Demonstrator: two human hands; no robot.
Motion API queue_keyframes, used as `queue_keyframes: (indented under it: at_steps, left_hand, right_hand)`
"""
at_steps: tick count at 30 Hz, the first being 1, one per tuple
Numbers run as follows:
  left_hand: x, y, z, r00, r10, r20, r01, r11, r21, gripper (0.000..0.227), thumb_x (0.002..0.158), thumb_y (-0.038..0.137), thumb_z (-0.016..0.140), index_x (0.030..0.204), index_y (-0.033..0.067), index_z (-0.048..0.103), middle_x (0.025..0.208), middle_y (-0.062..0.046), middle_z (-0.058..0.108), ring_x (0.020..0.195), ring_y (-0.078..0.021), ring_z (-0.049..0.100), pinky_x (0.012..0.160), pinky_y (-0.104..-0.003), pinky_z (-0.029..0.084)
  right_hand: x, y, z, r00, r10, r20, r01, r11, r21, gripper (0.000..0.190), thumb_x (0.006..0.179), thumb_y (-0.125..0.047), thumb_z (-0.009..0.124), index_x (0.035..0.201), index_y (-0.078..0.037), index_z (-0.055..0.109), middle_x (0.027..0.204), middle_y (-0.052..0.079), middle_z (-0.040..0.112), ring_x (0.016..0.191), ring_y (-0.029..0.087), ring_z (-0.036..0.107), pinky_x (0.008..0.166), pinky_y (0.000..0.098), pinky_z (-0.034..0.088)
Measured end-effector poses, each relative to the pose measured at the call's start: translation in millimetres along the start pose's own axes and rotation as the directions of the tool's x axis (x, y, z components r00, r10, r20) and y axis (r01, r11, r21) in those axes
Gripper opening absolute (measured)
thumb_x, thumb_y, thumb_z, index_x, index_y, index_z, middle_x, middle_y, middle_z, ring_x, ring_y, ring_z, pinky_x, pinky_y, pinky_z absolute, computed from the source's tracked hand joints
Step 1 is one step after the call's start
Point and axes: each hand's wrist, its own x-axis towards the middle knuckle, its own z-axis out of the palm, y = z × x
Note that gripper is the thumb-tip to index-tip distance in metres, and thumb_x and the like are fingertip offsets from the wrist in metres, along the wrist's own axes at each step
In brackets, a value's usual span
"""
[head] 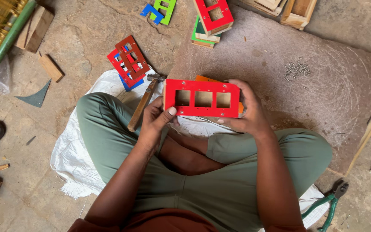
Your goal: The person sits on the floor and assembles small colorful wooden frames by hammering nails into them. They handle red and orange frames, positioning nails and striking them with a hammer to secure the pieces together.
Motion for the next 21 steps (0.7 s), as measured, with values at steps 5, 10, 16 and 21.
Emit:
queue_keyframes:
  at_steps: [5,10,16,21]
  left_hand:
    - [0.5,15.7,7.6,0.989,0.107,0.098,-0.117,0.989,0.095,0.080,0.089,0.015,0.081,0.152,0.0001,0.034,0.134,-0.011,0.062,0.123,-0.0174,0.061,0.102,-0.036,0.051]
    - [-4.8,40.6,6.2,0.967,0.114,0.228,-0.170,0.956,0.241,0.117,0.085,0.022,0.087,0.168,0.0038,0.006,0.145,-0.015,0.060,0.134,-0.0225,0.060,0.117,-0.038,0.045]
    - [-8.8,43.2,2.3,0.938,0.222,0.267,-0.319,0.854,0.412,0.110,0.082,0.020,0.090,0.167,0.0012,0.022,0.166,-0.016,0.041,0.149,-0.0244,0.049,0.121,-0.041,0.042]
    - [-10.3,37.2,1.7,0.973,0.096,0.211,-0.150,0.956,0.252,0.109,0.080,0.022,0.090,0.165,0.0016,0.026,0.151,-0.015,0.053,0.140,-0.0258,0.055,0.116,-0.040,0.048]
  right_hand:
    - [0.4,4.5,-3.6,1.000,0.014,-0.012,-0.011,0.972,0.233,0.100,0.065,-0.011,0.094,0.150,-0.004,0.041,0.141,0.009,0.056,0.134,0.019,0.054,0.117,0.0376,0.045]
    - [-3.2,5.6,-7.2,0.999,-0.023,0.031,0.013,0.954,0.300,0.098,0.066,-0.010,0.091,0.151,-0.002,0.042,0.146,0.011,0.055,0.139,0.021,0.052,0.122,0.0385,0.039]
    - [-5.6,3.6,-5.7,1.000,-0.022,0.020,0.012,0.924,0.383,0.101,0.068,-0.014,0.091,0.153,-0.002,0.039,0.151,0.013,0.052,0.142,0.022,0.050,0.124,0.0394,0.038]
    - [-4.1,-2.1,-0.8,0.985,-0.147,-0.093,0.171,0.909,0.381,0.109,0.068,-0.016,0.090,0.160,-0.005,0.032,0.153,0.015,0.051,0.145,0.024,0.050,0.128,0.0405,0.038]
